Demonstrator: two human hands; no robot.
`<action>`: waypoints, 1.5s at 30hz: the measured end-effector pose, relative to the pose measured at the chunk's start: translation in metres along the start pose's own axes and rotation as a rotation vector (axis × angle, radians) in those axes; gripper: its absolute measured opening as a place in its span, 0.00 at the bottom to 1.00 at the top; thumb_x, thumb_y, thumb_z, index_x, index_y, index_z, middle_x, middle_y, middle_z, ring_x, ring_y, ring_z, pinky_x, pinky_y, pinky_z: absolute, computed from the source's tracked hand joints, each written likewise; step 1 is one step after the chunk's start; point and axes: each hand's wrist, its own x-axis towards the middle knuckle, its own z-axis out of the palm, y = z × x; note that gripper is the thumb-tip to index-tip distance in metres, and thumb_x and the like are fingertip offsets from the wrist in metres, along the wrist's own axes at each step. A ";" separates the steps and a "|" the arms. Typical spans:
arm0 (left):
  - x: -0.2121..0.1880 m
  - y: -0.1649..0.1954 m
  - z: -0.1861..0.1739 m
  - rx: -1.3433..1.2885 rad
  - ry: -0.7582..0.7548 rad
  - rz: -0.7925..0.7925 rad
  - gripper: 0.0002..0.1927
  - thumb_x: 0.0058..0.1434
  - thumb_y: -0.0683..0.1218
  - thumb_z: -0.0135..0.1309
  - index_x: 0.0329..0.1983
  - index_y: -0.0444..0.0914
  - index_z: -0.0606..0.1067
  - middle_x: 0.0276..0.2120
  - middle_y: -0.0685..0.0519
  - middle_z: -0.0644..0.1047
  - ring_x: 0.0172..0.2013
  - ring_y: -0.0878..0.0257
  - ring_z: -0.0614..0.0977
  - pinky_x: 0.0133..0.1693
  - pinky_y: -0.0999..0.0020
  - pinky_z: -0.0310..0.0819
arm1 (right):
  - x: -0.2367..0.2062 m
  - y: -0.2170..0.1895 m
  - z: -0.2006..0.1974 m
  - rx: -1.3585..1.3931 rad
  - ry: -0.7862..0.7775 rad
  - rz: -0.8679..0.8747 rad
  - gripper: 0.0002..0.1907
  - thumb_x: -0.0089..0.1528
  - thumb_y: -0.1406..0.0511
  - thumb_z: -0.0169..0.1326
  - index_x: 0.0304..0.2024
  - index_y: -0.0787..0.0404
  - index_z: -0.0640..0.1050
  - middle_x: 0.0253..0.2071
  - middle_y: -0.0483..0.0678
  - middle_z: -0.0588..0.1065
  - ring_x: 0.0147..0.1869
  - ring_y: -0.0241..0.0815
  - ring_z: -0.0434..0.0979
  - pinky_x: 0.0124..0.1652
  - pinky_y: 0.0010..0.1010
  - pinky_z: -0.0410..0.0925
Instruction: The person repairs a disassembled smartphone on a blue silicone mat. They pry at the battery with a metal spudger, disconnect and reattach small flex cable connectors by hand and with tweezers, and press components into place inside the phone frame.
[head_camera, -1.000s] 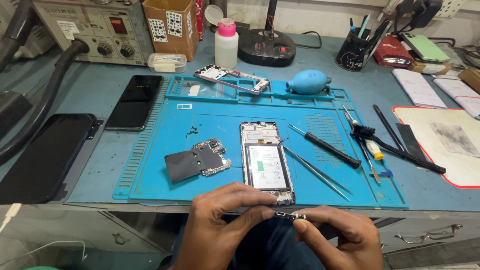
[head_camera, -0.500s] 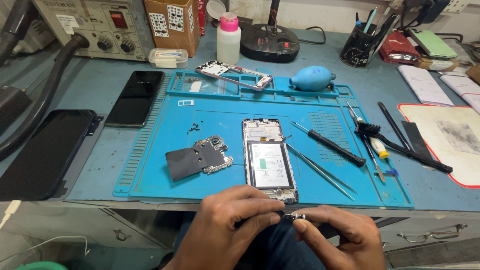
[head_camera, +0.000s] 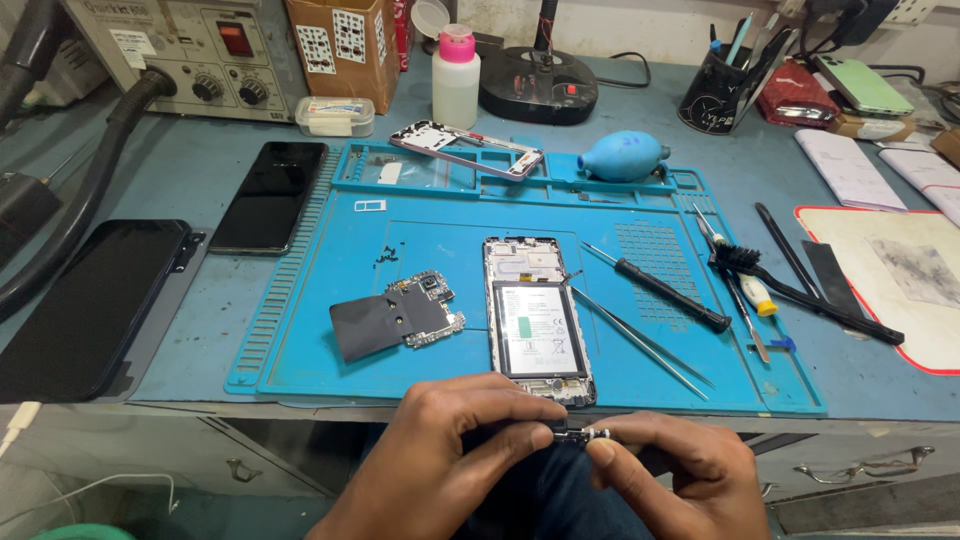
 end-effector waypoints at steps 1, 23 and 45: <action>0.000 0.000 0.000 -0.014 -0.001 -0.013 0.10 0.60 0.44 0.62 0.43 0.36 0.84 0.37 0.49 0.85 0.39 0.58 0.88 0.42 0.67 0.81 | 0.000 0.000 -0.001 -0.021 -0.002 -0.024 0.08 0.60 0.69 0.66 0.40 0.66 0.89 0.31 0.50 0.84 0.33 0.35 0.84 0.33 0.24 0.76; -0.002 -0.008 0.010 0.089 0.007 0.154 0.11 0.60 0.42 0.62 0.45 0.35 0.83 0.38 0.47 0.84 0.39 0.57 0.88 0.41 0.67 0.81 | 0.003 -0.015 0.013 -0.168 0.087 -0.159 0.06 0.56 0.68 0.65 0.35 0.64 0.87 0.27 0.46 0.83 0.29 0.34 0.84 0.29 0.23 0.75; -0.001 -0.007 0.012 -0.117 0.039 -0.142 0.09 0.63 0.43 0.59 0.41 0.32 0.83 0.31 0.49 0.85 0.33 0.67 0.87 0.35 0.72 0.82 | 0.003 -0.020 0.017 -0.100 0.150 0.062 0.09 0.53 0.68 0.64 0.35 0.65 0.88 0.22 0.49 0.82 0.24 0.35 0.84 0.27 0.24 0.73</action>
